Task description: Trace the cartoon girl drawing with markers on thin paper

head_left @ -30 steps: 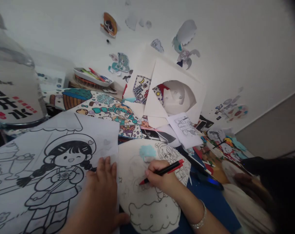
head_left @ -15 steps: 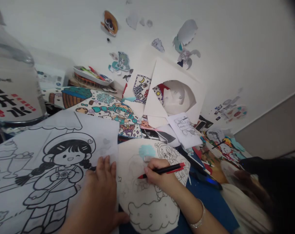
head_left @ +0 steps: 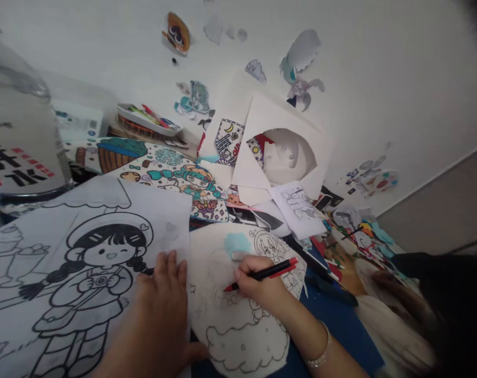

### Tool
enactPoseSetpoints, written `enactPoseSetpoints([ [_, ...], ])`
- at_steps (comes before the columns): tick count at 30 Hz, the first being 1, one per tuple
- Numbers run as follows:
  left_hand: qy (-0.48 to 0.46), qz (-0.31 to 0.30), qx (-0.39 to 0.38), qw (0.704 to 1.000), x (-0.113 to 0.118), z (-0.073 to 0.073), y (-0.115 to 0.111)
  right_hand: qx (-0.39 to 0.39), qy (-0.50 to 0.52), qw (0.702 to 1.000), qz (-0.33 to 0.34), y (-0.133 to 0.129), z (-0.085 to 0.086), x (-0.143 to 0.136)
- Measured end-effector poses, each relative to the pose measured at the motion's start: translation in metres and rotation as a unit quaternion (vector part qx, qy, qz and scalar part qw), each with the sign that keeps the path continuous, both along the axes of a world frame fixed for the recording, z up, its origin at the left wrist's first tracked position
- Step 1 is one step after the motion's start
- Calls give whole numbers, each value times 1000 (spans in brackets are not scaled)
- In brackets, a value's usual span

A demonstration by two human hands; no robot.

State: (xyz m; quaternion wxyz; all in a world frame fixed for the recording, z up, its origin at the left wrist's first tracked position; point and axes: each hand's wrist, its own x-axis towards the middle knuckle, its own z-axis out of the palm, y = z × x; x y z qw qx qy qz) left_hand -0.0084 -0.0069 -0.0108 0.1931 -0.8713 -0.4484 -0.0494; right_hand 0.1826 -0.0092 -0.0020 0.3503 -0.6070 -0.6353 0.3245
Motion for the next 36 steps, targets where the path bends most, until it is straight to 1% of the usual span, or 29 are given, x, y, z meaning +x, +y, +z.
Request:
enactPoseSetpoints([
  [5,-13,17,-29,999,0,4,-1,-14,4,1000,-5,0,1,0],
  [8,8,18,-27,999,1,4,0,-27,14,1000,-5,-1,0,1],
  [10,20,24,-50,998,3,2,1,-22,23,999,-7,-1,0,1],
  [13,39,60,-125,990,7,-1,5,31,30,999,-24,-1,4,5],
  [16,34,83,-160,983,9,-2,6,117,32,990,-69,-3,14,14],
  [19,5,65,-154,986,7,-2,4,190,35,974,-120,-4,24,23],
  [22,-45,42,-117,991,3,-1,0,218,43,965,-137,-7,31,27],
  [23,-52,43,-120,991,2,0,0,219,47,965,-134,-8,31,27],
  [24,-54,48,-132,989,2,1,1,218,53,966,-128,-10,31,28],
  [26,-36,62,-188,980,3,4,3,202,68,970,-115,-15,27,30],
  [29,14,83,-274,958,7,10,8,173,91,974,-118,-24,12,37],
  [30,28,88,-289,953,7,11,9,165,93,974,-127,-26,6,39],
  [32,36,91,-268,958,7,12,8,158,86,973,-145,-29,-3,42],
  [34,15,74,-182,980,6,10,4,144,61,978,-140,-29,-9,41],
  [36,-4,51,-93,994,4,9,1,116,38,986,-113,-28,-12,37],
])
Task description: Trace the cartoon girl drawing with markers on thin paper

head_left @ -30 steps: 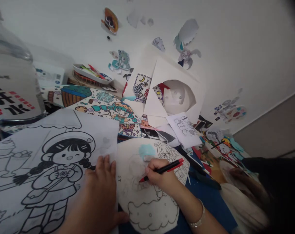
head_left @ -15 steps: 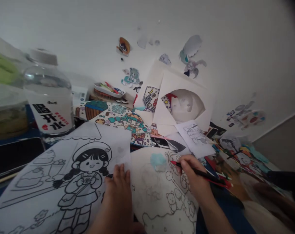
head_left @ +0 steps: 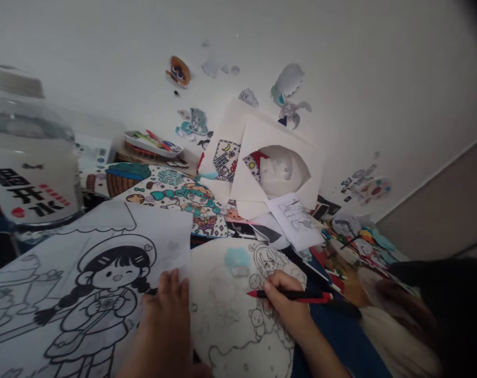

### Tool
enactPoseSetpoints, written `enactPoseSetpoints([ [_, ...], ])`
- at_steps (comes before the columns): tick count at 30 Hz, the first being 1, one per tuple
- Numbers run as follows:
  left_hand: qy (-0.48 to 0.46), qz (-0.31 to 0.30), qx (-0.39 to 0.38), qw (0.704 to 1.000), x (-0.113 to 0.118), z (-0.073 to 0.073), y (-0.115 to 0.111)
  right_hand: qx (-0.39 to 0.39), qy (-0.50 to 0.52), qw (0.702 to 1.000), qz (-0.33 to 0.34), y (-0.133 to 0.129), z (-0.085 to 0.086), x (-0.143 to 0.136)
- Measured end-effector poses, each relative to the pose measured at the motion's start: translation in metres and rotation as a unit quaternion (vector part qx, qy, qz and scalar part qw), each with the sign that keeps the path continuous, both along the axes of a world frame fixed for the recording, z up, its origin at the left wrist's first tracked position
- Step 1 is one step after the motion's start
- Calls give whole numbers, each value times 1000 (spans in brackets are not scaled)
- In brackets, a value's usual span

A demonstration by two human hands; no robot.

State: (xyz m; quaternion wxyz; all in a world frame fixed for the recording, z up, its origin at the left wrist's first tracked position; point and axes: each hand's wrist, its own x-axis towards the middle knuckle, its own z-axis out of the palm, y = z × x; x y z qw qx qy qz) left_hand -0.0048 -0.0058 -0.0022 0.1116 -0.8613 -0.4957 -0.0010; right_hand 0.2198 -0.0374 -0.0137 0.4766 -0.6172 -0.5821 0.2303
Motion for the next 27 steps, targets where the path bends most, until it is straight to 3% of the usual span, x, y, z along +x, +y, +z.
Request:
enactPoseSetpoints([
  [2,-3,-9,38,999,-2,-1,-2,-24,-23,999,25,1,0,-6],
  [10,-10,-19,52,998,-3,-3,-1,-3,-156,986,64,3,4,-19],
  [27,8,-22,46,999,-2,-6,0,-9,-163,985,64,2,4,-17],
])
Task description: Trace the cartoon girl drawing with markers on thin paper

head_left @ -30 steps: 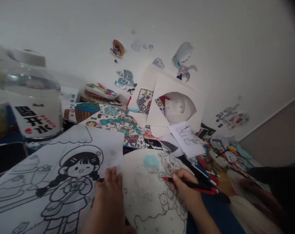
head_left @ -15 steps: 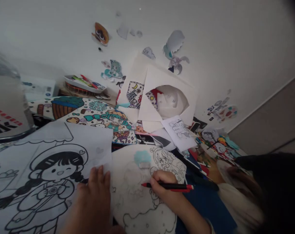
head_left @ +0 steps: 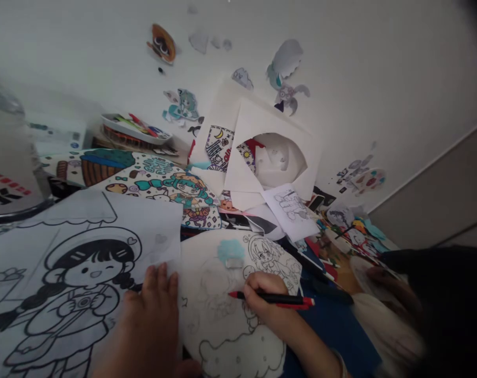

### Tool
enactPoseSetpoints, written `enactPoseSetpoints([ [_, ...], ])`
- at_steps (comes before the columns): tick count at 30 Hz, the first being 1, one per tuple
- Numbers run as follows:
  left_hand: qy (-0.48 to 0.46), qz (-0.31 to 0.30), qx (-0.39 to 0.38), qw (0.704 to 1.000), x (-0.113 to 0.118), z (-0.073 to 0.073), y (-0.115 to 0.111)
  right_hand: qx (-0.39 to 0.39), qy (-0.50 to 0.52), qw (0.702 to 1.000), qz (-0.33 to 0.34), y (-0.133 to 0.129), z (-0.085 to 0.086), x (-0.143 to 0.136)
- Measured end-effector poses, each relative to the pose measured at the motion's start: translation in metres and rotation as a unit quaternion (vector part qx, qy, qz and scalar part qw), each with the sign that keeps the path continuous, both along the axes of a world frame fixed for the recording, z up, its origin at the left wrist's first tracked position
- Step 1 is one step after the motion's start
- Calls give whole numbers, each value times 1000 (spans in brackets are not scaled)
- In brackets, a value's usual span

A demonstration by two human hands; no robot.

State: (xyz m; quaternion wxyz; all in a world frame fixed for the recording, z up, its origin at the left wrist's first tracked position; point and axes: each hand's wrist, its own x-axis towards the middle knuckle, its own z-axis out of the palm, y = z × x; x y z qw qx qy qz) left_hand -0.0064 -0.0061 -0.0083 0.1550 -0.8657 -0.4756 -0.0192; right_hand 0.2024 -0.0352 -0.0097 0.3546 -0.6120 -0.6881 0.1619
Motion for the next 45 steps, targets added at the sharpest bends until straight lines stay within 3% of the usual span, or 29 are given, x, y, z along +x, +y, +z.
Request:
enactPoseSetpoints([
  [16,8,5,10,1000,2,3,-2,-22,43,999,15,-2,4,-3],
  [24,-7,-8,26,1000,0,1,-1,-8,26,999,-42,0,-1,-1],
  [45,8,0,15,1000,1,3,-2,0,32,999,-3,-2,2,-3],
])
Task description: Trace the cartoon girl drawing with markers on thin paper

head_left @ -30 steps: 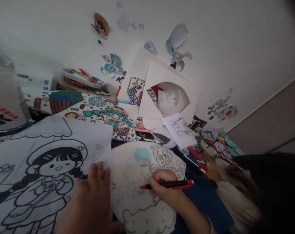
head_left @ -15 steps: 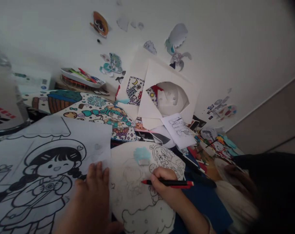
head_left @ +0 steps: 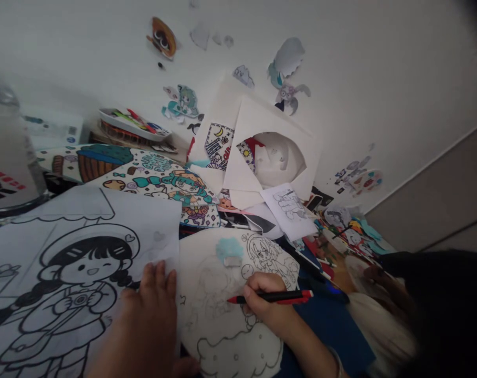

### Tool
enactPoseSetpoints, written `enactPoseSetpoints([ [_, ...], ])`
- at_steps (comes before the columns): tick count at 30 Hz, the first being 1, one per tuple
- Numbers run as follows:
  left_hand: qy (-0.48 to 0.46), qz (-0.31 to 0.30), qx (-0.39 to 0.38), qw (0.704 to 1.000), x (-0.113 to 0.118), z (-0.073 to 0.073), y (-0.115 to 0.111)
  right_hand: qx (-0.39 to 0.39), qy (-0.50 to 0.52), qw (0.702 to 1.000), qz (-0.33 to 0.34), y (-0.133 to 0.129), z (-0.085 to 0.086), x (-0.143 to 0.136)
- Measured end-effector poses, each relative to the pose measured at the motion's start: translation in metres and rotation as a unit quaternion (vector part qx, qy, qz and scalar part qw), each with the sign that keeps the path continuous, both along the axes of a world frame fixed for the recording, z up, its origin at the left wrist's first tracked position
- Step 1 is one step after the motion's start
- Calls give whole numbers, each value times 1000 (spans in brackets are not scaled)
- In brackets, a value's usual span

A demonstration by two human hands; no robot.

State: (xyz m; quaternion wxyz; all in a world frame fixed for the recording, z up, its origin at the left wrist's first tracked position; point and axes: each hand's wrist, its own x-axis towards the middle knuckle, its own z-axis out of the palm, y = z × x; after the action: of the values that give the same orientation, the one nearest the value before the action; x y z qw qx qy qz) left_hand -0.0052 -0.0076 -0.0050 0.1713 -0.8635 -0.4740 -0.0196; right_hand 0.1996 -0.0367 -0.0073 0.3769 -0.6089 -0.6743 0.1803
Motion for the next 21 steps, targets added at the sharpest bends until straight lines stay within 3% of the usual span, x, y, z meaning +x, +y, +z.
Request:
enactPoseSetpoints([
  [6,6,10,-19,1000,2,-3,0,-10,-14,1000,10,-2,2,-1],
  [12,55,62,-134,987,7,-14,6,-15,-6,1000,16,-3,-2,1],
  [17,59,58,-135,987,6,-19,7,-28,92,994,47,-9,-4,0],
  [21,51,48,-99,993,4,-16,3,14,13,996,85,-12,-3,-5],
])
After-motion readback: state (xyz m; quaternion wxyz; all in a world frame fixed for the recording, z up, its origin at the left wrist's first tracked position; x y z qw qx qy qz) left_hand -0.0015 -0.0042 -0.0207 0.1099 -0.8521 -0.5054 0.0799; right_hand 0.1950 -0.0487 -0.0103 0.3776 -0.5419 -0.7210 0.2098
